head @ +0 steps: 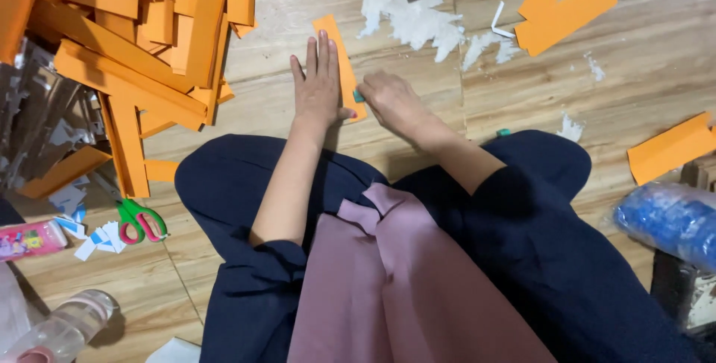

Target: A person sits on the floor and manually folds long orange paper strips one by one.

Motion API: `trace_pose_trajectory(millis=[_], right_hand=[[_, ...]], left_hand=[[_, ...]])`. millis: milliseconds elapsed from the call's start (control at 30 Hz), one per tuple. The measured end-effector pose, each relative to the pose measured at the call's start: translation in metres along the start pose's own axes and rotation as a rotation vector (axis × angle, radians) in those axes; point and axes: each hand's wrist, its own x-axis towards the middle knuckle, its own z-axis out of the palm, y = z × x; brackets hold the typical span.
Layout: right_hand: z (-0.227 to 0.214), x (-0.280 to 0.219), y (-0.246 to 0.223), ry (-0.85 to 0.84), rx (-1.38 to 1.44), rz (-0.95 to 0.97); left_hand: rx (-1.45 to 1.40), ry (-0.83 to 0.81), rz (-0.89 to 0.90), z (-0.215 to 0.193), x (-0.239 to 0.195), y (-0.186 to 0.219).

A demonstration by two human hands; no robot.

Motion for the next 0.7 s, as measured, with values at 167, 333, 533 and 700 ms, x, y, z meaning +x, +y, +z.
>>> trace_pose_trajectory(millis=[167,333,533,700], right_hand=[[0.008,-0.031,-0.011,-0.008,-0.135,-0.029],[0.012,-0.056,-0.015,-0.112,-0.178,-0.024],[0.000,-0.040,-0.016,0.097,0.026,0.106],[0.022,-0.002,0.013,0.303,-0.414,-0.136]], left_hand=[[0.085,0.005,-0.045,0.006,0.005,0.007],[0.076,-0.035,-0.069,-0.014,-0.009,0.009],[-0.219,-0.013,-0.015,-0.021,-0.023,0.000],[-0.247,0.002,-0.002,-0.016,-0.018,-0.006]])
